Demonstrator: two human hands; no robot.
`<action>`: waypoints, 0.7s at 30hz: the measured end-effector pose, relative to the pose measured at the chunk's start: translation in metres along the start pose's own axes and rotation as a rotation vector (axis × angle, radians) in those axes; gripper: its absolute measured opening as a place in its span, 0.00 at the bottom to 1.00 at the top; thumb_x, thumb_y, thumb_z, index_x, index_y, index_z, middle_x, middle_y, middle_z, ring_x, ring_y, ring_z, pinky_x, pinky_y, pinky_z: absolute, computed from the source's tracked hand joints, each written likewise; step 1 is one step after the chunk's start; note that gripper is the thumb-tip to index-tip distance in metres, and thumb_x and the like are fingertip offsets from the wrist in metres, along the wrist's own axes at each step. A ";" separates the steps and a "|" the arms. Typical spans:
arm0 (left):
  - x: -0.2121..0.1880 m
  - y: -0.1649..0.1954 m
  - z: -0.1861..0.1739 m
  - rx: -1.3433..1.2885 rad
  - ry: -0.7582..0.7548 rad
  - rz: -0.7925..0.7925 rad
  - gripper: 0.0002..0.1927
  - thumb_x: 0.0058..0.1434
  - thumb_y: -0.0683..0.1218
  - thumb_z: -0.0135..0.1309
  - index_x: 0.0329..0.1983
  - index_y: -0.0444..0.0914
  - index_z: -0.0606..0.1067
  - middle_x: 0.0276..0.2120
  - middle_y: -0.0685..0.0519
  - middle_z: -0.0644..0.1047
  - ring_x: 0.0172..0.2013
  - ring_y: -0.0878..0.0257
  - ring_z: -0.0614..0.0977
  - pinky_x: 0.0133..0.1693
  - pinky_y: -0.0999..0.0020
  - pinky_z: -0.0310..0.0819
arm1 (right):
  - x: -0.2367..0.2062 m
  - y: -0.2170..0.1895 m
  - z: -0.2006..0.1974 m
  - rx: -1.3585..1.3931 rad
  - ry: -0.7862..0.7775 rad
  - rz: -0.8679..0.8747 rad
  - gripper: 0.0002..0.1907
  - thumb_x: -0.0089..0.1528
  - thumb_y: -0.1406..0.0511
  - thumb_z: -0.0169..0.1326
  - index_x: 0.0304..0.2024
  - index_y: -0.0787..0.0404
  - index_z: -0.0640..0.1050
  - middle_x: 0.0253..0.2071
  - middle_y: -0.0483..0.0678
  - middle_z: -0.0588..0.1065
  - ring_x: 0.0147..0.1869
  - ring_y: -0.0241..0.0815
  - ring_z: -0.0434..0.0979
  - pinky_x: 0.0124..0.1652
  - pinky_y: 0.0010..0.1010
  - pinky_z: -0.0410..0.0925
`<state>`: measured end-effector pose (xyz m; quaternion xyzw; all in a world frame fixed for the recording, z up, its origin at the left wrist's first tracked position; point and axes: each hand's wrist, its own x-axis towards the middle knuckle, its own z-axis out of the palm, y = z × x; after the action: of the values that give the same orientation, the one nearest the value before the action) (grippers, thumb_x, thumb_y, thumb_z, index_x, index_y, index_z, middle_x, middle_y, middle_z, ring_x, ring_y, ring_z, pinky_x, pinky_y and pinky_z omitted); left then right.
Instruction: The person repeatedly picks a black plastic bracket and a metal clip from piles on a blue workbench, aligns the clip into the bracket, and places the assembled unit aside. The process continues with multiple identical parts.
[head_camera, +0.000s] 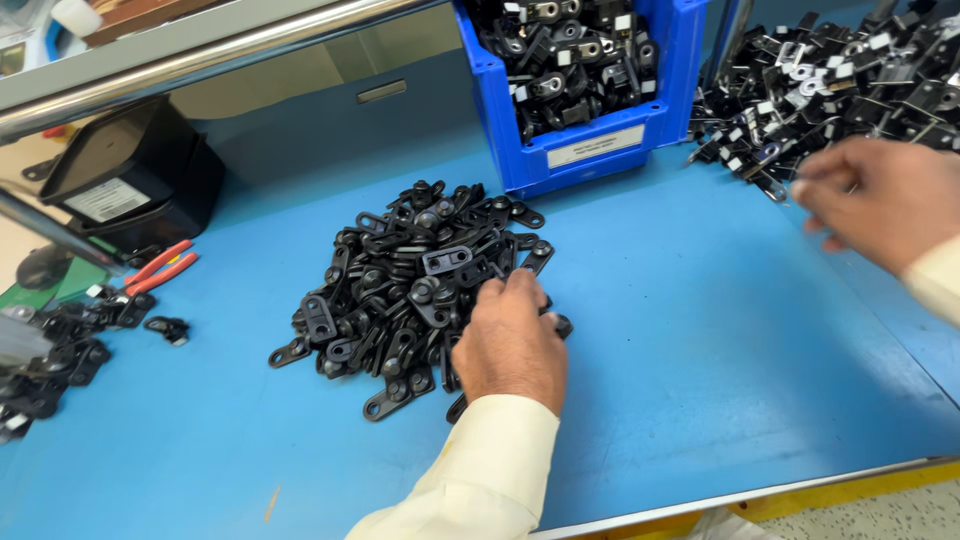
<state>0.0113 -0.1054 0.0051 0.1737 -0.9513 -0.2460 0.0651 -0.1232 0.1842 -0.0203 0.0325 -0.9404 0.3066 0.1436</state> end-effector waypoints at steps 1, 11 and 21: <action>-0.002 0.002 -0.001 -0.047 0.023 0.011 0.12 0.59 0.44 0.62 0.45 0.43 0.76 0.44 0.51 0.78 0.41 0.49 0.83 0.42 0.50 0.78 | 0.017 0.011 0.011 -0.096 -0.023 0.049 0.15 0.67 0.62 0.61 0.51 0.67 0.81 0.35 0.54 0.82 0.32 0.44 0.83 0.36 0.37 0.76; -0.024 0.023 0.024 -0.619 -0.029 -0.259 0.05 0.53 0.46 0.65 0.33 0.43 0.83 0.28 0.55 0.81 0.30 0.60 0.85 0.37 0.63 0.80 | 0.004 0.082 0.032 -0.043 -0.133 0.062 0.11 0.66 0.64 0.63 0.41 0.68 0.81 0.31 0.56 0.82 0.32 0.44 0.82 0.34 0.36 0.77; -0.035 0.031 0.042 -0.342 -0.258 -0.210 0.08 0.60 0.44 0.60 0.43 0.43 0.81 0.36 0.51 0.83 0.39 0.56 0.85 0.45 0.59 0.79 | -0.022 0.041 0.022 -0.312 -0.247 0.054 0.19 0.61 0.52 0.63 0.51 0.51 0.85 0.44 0.48 0.83 0.44 0.41 0.84 0.44 0.33 0.77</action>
<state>0.0251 -0.0482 -0.0177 0.2254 -0.8728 -0.4294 -0.0545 -0.1135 0.2040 -0.0674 0.0221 -0.9875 0.1546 0.0222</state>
